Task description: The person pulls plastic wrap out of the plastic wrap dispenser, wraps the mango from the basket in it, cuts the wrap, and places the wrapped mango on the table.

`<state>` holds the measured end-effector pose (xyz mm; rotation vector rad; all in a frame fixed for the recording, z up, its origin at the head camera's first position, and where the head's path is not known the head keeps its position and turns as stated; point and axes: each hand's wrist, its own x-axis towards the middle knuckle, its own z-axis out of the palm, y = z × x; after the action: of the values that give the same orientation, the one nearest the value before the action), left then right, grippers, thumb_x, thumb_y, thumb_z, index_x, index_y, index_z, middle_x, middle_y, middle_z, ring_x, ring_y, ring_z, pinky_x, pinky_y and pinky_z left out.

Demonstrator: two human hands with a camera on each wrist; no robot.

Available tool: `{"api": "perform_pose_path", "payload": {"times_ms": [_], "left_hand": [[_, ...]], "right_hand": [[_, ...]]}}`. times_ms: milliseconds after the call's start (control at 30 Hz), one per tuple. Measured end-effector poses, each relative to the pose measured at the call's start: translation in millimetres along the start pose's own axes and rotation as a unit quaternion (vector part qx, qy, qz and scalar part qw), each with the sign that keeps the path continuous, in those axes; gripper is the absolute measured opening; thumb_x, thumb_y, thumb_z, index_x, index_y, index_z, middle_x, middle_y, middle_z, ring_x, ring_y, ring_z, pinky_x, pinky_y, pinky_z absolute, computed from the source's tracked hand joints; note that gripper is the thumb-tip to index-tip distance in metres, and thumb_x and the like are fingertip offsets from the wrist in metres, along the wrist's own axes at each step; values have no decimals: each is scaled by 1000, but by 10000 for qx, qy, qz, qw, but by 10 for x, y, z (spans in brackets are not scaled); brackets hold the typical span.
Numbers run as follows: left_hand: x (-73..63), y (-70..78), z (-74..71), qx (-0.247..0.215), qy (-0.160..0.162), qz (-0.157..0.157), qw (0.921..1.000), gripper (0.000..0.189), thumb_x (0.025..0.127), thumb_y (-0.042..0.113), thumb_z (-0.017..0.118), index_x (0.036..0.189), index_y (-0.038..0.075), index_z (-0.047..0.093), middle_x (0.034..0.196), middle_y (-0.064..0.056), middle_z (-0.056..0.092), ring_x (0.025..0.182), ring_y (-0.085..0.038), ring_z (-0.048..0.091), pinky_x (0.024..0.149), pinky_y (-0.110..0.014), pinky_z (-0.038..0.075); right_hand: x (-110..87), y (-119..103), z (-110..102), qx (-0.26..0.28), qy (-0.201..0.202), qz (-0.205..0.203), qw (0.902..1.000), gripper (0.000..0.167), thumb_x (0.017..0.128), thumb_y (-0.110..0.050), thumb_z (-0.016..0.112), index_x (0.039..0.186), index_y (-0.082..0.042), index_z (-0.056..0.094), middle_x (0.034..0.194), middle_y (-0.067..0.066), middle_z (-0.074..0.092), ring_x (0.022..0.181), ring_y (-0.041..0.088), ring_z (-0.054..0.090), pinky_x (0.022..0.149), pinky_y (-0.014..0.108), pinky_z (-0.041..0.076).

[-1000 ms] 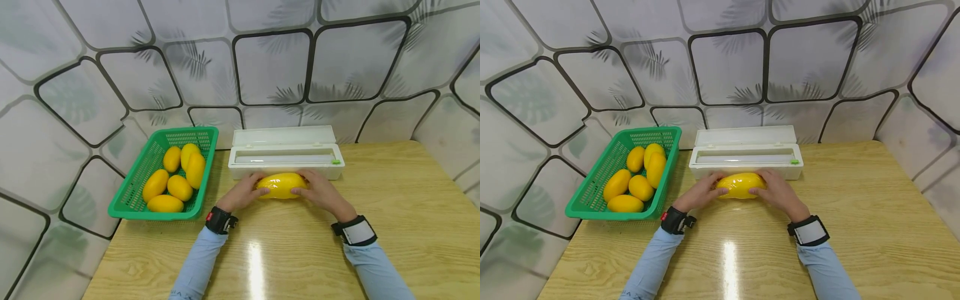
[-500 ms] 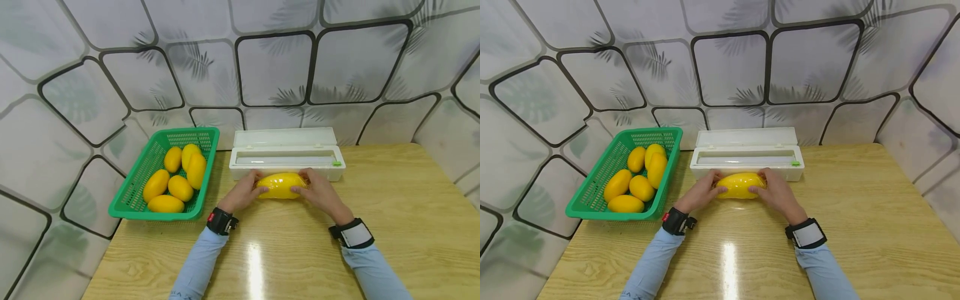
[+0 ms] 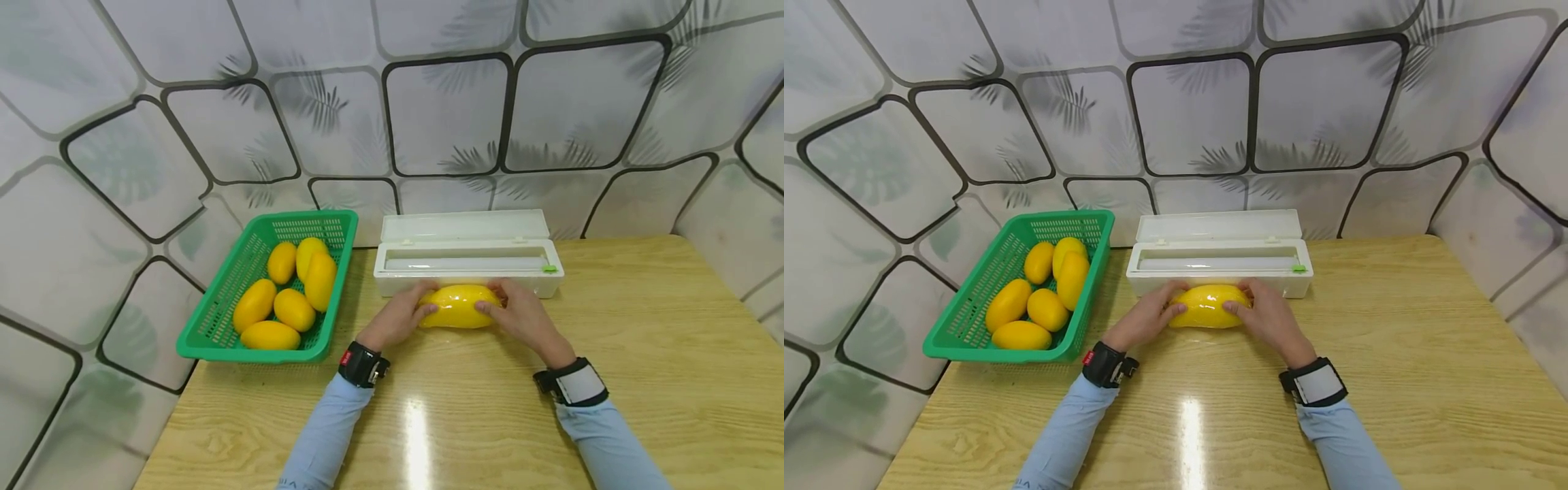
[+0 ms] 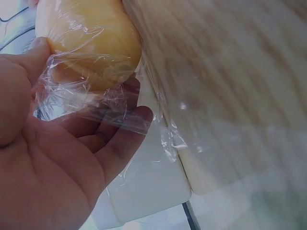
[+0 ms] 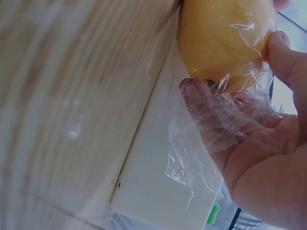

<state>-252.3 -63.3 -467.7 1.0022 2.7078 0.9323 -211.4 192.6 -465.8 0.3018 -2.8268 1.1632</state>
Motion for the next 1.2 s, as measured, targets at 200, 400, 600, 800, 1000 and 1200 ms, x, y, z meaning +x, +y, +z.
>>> {"api": "perform_pose_path", "payload": {"times_ms": [200, 400, 600, 800, 1000, 1200], "left_hand": [[-7, 5, -20, -69, -60, -144, 9999, 43, 104, 30, 49, 143, 14, 44, 143, -9, 54, 116, -18, 57, 107, -35, 43], [-10, 15, -35, -118, -118, -305, 9994, 44, 105, 33, 46, 145, 16, 43, 142, -9, 55, 113, -18, 57, 105, -36, 44], [-17, 32, -35, -141, -164, -363, 9991, 44, 105, 33, 45, 145, 15, 44, 142, -10, 55, 116, -19, 57, 106, -36, 43], [-24, 17, -20, -238, -161, -339, 9990, 44, 105, 33, 45, 145, 13, 45, 144, -10, 54, 121, -19, 55, 108, -36, 41], [-33, -3, -15, -332, -174, -327, 9988, 45, 106, 32, 44, 145, 12, 46, 144, -11, 54, 123, -21, 55, 108, -38, 41], [-33, -10, -11, -368, -234, -413, 9982, 46, 106, 35, 42, 147, 14, 45, 146, -9, 52, 128, -20, 52, 110, -37, 40]], "right_hand": [[18, -21, -18, 35, -75, 85, 9999, 53, 95, -33, 67, 129, 6, 56, 124, 27, 60, 108, 40, 61, 91, 54, 50], [33, -13, -16, 58, -60, 79, 9999, 51, 97, -34, 65, 128, 6, 57, 124, 27, 61, 109, 42, 61, 91, 55, 51], [19, -8, -7, 72, -19, 15, 10000, 47, 97, -31, 64, 126, 6, 60, 121, 27, 64, 107, 42, 62, 89, 56, 51], [15, 3, 2, 86, -50, 7, 10000, 48, 99, -32, 62, 127, 8, 60, 124, 28, 63, 109, 44, 62, 90, 56, 51], [22, 7, 1, 63, -84, -18, 9999, 49, 100, -34, 60, 125, 8, 62, 124, 28, 63, 111, 44, 61, 91, 57, 50], [26, 7, 0, 69, -84, -63, 9999, 47, 100, -33, 59, 123, 8, 64, 122, 28, 64, 111, 44, 61, 90, 57, 50]]}}
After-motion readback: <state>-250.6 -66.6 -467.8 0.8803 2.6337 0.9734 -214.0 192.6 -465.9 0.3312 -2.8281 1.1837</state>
